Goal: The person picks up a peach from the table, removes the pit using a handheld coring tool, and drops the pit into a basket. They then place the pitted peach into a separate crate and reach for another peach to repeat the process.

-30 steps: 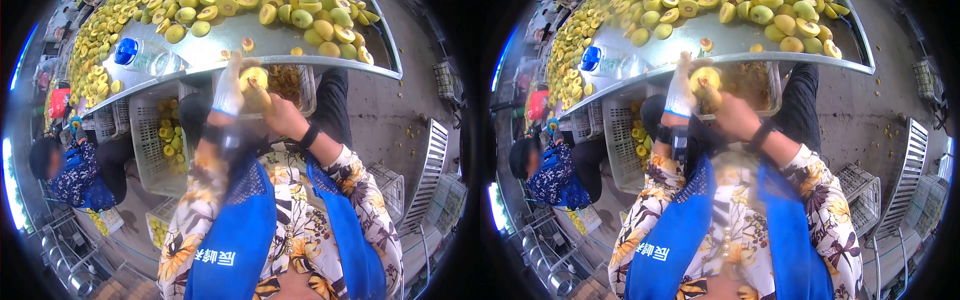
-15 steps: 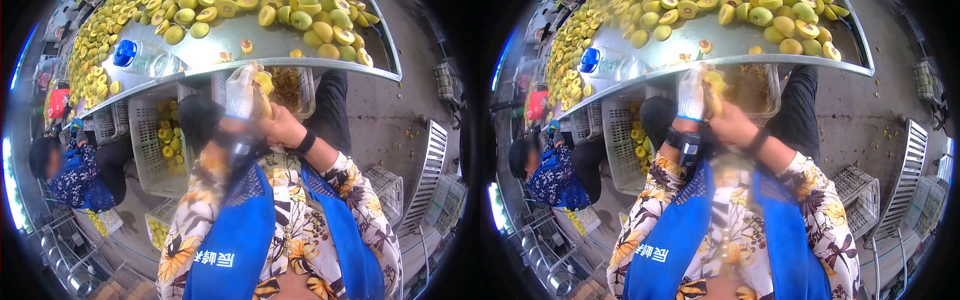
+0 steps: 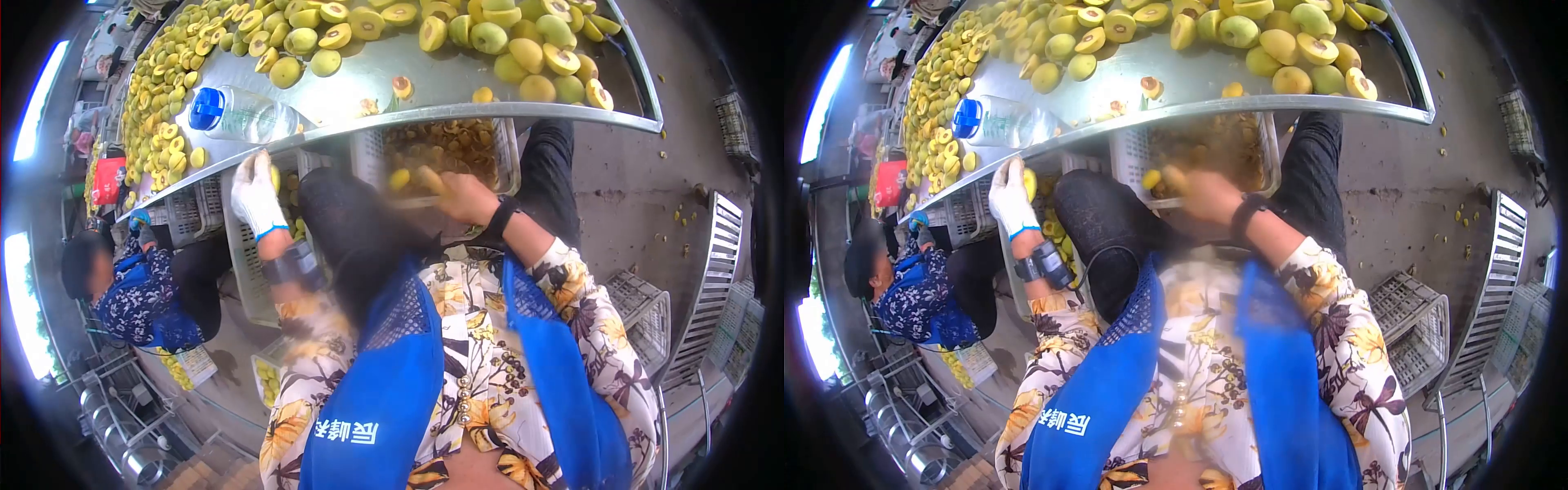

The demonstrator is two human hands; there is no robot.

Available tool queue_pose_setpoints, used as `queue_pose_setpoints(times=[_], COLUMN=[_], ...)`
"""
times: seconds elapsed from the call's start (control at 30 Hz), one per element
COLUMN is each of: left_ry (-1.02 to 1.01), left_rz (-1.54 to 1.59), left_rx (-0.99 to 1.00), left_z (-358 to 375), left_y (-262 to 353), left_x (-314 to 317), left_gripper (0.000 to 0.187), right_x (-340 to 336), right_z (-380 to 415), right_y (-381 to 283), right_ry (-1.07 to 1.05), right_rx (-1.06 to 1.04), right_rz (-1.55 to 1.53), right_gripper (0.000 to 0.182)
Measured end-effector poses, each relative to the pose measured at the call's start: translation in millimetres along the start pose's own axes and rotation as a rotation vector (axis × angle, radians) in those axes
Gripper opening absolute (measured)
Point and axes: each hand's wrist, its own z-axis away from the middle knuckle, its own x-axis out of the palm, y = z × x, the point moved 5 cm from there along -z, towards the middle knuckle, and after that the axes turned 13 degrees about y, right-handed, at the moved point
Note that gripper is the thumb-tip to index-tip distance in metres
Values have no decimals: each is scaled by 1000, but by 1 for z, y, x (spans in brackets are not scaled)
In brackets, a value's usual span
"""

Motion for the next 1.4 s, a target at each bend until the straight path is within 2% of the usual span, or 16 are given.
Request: queue_pose_setpoints(times=[0.1, 0.13, 0.23, 0.3, 0.4, 0.5, 0.6, 0.67, 0.8, 0.9, 0.97, 1.07, 1.13, 1.2, 1.27, 1.4], left_ry=[30, -57, -239, -289, -610, -482, -528, -840, -961, -925, -964, -846, -902, -796, -647, -542], left_rz=[-350, -195, -32, -242, -396, -363, -62, 422, 609, 592, 607, 1147, 1271, 1258, 1070, 1019], left_rx=[459, 350, 814, 992, 1028, 793, 688, 32, 70, 171, 89, -511, -692, -866, -856, -898], left_z=[-8, 4, 34, 53, 88, 90, 82, 91, 123, 142, 150, 168, 181, 189, 180, 168], left_y=[44, 73, 145, 172, 176, 173, 170, 163, 161, 139, 131, 137, 135, 123, 113, 98], left_x=[16, 37, 117, 186, 275, 294, 279, 254, 171, 147, 137, 118, 120, 130, 135, 141], left_gripper=[44, 43, 37, 36, 50, 47, 53, 49, 42, 43, 44, 43, 46, 42, 41, 45], right_x=[-1, 1, -16, -29, -43, -59, -66, -76, -79, -58, -53, -47, -41, -40, -43, -39], right_z=[-8, -8, -4, 3, 21, 41, 43, 31, 1, -17, -17, -16, -13, -9, -7, 11], right_y=[24, 31, 36, 40, 57, 56, 53, 40, 23, 14, 7, 11, 7, 8, -4, -8], right_ry=[42, 76, 166, 287, 487, 409, 541, 506, 445, 238, 317, 474, 521, 619, 697, 477], right_rx=[131, 166, 268, 249, 201, 482, 325, 301, 573, 515, 465, 275, 227, 246, 111, 239], right_rz=[120, 61, -89, -162, -232, -285, -356, -604, -1063, -1572, -1446, -1211, -1153, -689, -158, -82], right_gripper=[33, 32, 30, 28, 25, 36, 22, 24, 27, 30, 27, 29, 31, 35, 37, 36])
